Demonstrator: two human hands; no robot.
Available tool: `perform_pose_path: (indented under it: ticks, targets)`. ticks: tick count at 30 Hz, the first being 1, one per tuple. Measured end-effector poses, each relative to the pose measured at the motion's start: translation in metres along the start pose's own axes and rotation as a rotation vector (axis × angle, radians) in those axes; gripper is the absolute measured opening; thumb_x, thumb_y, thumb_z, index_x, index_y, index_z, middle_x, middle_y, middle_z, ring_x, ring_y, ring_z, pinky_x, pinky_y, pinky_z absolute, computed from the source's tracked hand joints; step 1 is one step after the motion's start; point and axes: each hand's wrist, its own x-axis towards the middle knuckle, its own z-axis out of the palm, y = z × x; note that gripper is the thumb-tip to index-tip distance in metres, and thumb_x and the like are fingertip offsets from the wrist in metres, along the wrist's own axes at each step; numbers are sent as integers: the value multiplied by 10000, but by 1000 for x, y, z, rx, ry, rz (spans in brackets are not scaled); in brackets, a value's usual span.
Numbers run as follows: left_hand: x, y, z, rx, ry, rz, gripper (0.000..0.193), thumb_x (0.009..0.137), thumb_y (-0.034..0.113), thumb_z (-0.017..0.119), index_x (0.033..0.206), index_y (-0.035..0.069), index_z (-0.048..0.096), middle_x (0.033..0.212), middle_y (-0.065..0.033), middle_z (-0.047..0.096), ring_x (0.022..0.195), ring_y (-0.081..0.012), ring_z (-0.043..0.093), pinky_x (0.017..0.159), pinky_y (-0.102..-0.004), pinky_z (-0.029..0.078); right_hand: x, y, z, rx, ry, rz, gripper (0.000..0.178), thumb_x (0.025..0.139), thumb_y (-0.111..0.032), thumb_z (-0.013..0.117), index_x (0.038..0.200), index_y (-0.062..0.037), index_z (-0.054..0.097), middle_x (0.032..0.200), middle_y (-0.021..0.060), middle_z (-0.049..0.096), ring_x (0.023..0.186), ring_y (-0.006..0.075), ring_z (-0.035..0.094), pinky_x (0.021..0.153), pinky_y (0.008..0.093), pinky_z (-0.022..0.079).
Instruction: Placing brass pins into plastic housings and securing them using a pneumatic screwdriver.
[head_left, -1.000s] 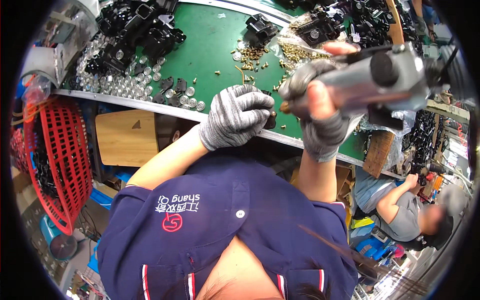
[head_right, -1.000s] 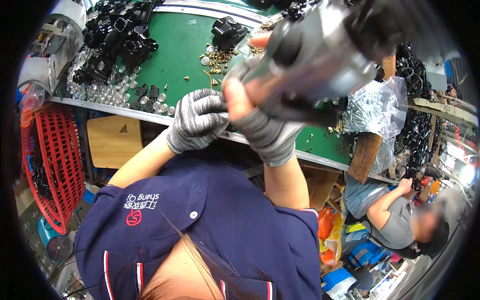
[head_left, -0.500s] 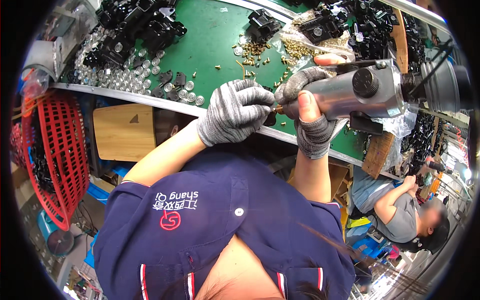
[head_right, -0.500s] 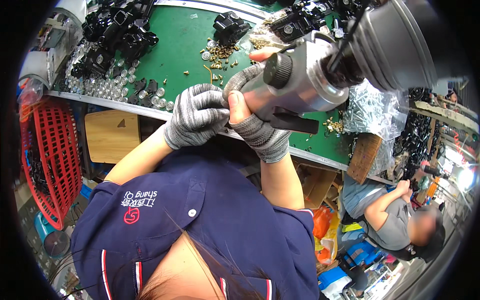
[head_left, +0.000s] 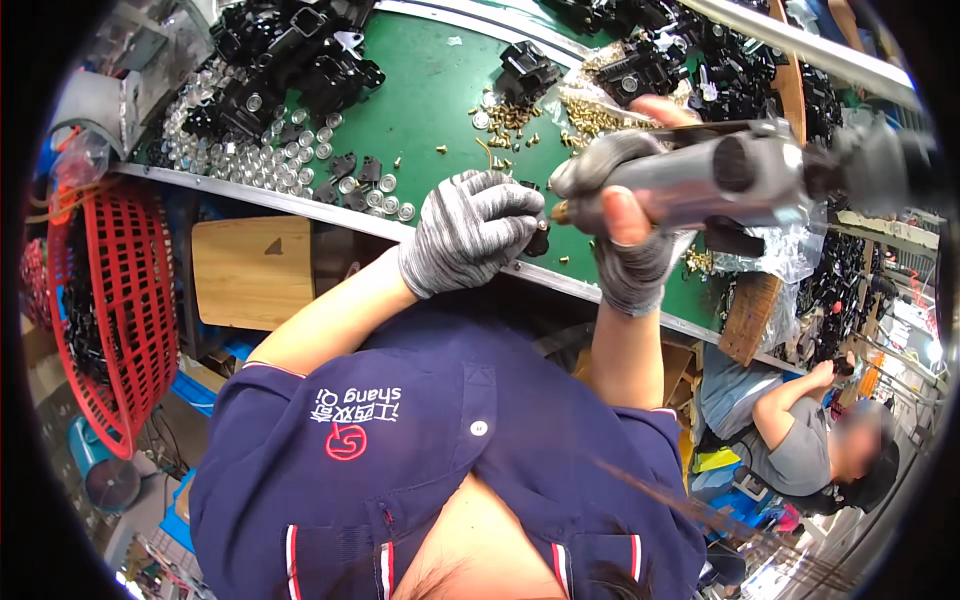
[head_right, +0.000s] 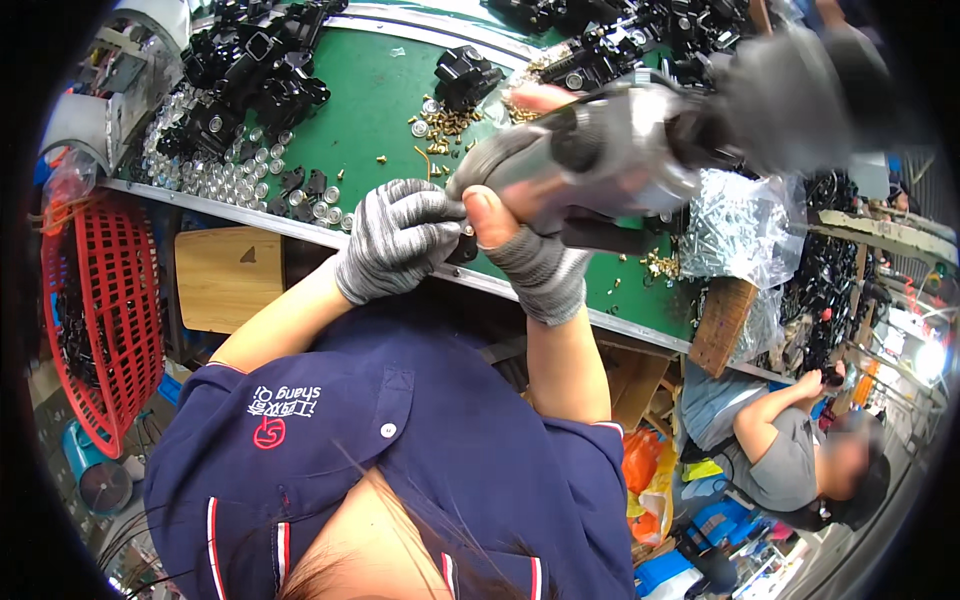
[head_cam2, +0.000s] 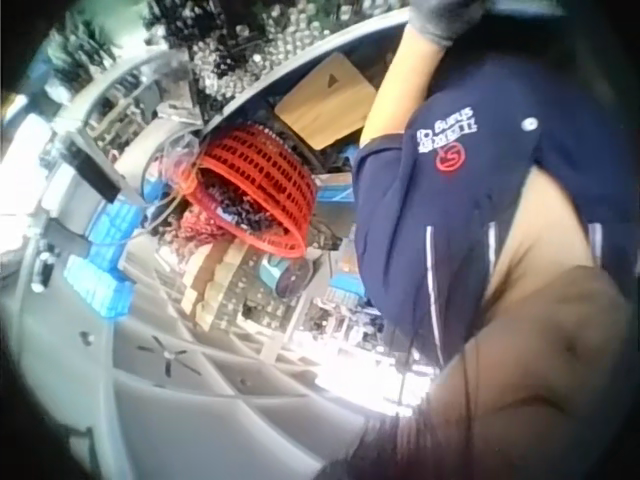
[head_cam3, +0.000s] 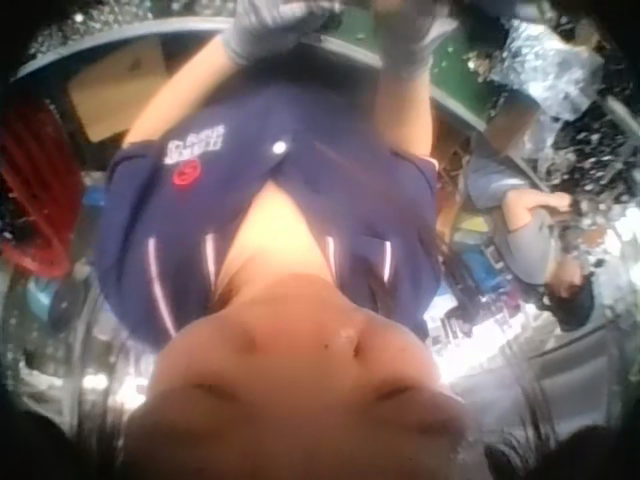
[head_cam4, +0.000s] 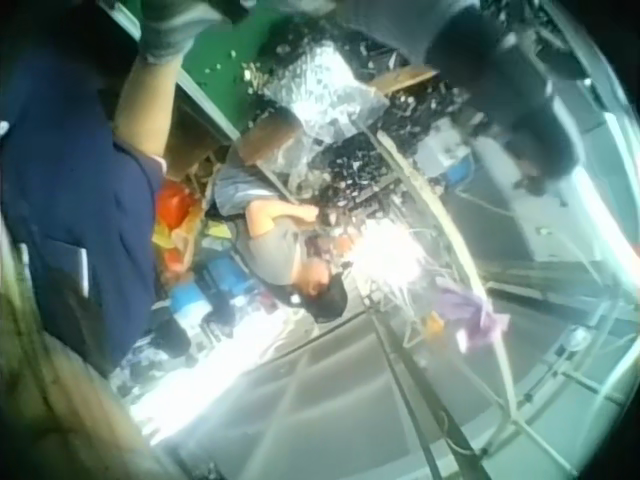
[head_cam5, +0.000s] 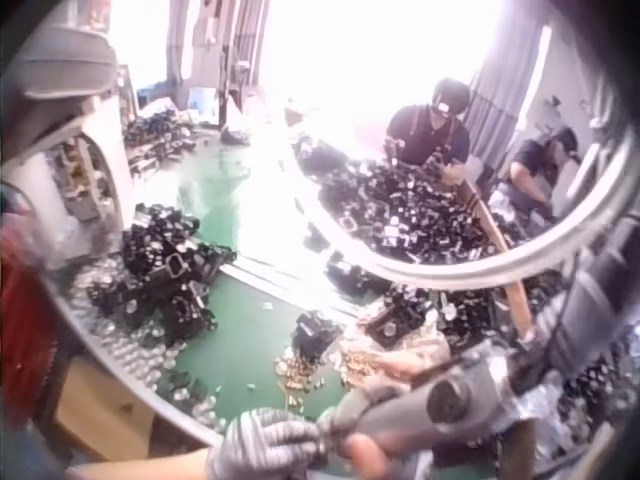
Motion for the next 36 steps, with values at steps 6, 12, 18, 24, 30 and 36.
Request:
perform_pose_path:
  ticks: [6,12,18,24,30,36]
  targets:
    - [10,3,-27,-273,81,-350,198,780,63,754,969,40,700,1062,-141,689,945,-326,660,815,-391,541,-29,13,-31,-836,-314,279,635,763,-130,808,1338,-50,550,1010,55,623,944,212,627,848,344,531]
    - [47,-53,-35,-20,172,-436,372,819,192,761,1163,69,689,1195,-162,644,1035,-347,649,959,-406,519,-30,29,-29,-1033,-313,247,499,711,-43,786,1183,-68,626,962,11,620,870,138,575,845,302,514]
    - [105,-81,-6,416,-309,-513,589,787,342,787,1299,106,614,1230,-147,631,1056,-342,645,981,-423,509,115,-30,-128,-1196,334,-51,382,759,-153,764,1110,-65,641,906,81,683,772,175,638,734,325,538]
    - [115,-98,-3,318,-398,-655,690,763,359,816,1352,101,567,1209,-149,639,1098,-322,629,961,-422,511,165,-33,-158,-1348,369,-207,400,802,-169,781,1167,-52,666,927,81,713,777,153,664,699,301,551]
    - [71,-29,-6,-24,179,-489,674,739,195,843,1346,71,579,1270,-169,612,1159,-300,619,956,-387,518,19,31,-33,-544,-106,465,623,864,-317,781,1354,-11,547,1010,99,698,931,169,659,820,318,532]
    - [25,13,-43,-177,-51,-623,738,746,137,806,1421,88,512,1444,-164,490,1242,-350,567,1035,-394,479,-20,33,-26,-217,-159,574,678,869,-368,740,1385,2,501,1242,188,620,1142,242,603,953,373,494]
